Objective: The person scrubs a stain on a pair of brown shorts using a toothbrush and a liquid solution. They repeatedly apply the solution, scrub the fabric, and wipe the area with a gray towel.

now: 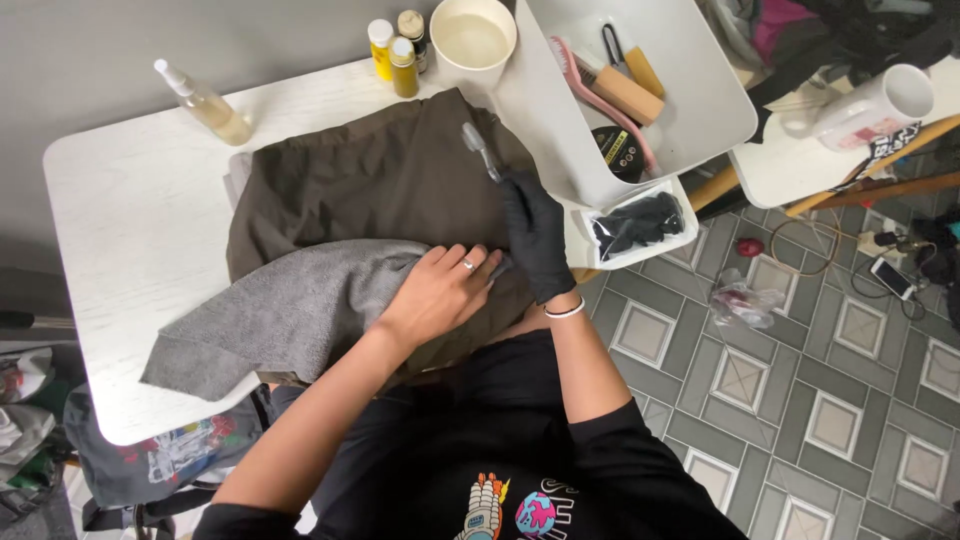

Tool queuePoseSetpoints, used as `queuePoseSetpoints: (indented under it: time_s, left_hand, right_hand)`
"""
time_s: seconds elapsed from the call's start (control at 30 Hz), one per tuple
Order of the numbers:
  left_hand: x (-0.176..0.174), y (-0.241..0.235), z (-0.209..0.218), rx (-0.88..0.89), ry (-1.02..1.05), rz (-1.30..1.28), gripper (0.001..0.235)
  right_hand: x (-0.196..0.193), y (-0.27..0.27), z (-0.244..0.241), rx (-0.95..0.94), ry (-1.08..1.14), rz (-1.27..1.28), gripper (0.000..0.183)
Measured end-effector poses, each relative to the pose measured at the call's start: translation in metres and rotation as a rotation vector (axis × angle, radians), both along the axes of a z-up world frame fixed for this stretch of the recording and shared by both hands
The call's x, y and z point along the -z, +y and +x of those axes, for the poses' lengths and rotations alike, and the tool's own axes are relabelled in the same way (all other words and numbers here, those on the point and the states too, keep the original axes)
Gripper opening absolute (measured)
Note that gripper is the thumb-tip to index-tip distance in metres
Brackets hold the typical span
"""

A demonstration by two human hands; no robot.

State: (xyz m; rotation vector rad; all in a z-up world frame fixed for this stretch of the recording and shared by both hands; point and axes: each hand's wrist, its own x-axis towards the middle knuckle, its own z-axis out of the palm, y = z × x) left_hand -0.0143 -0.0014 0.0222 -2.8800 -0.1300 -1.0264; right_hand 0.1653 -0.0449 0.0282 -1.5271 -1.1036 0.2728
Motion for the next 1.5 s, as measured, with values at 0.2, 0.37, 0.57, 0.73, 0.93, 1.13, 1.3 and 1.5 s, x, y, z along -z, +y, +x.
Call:
queuePoseSetpoints:
  time_s: [0.2, 0.37, 0.57, 0.73, 0.93, 1.13, 1.3, 1.5]
  left_hand:
    - [-0.021, 0.005, -0.031, 0.123, 0.090, -0.069, 0.031]
    - [-0.002, 0.009, -0.066, 0.203, 0.167, 0.068, 0.025]
    - [-0.002, 0.011, -0.096, 0.104, 0.145, 0.039, 0.025]
    - [-0.035, 0.001, -0.071, -0.274, -0.188, -0.304, 0.022]
    - [-0.021, 0.004, -0.015, -0.213, -0.131, -0.260, 0.037]
    - [-0.029, 0.003, -0.026, -0.107, 0.060, -0.153, 0.033]
    - [-0.037, 0.008, -0.064, -0.140, 0.188, -0.054, 0.030]
    - [-0.015, 0.016, -0.107, -0.240, 0.193, -0.019, 0.027]
  right_hand:
    - [0.002, -0.003, -0.002, -0.031, -0.097, -0.012, 0.020]
    - [-0.009, -0.003, -0.006, -0.018, -0.091, 0.002, 0.022]
    - [-0.006, -0.001, -0.006, -0.009, -0.075, -0.014, 0.020]
    - [-0.001, -0.002, -0.005, 0.009, -0.073, 0.003, 0.019]
    - [0.010, 0.000, -0.002, -0.005, -0.081, 0.021, 0.021]
    - [0.006, -0.004, -0.002, -0.016, -0.042, 0.039, 0.019]
    - [-0.004, -0.002, -0.005, -0.019, -0.054, 0.013, 0.019]
    - [-0.003, -0.002, -0.006, 0.000, -0.019, 0.030, 0.016]
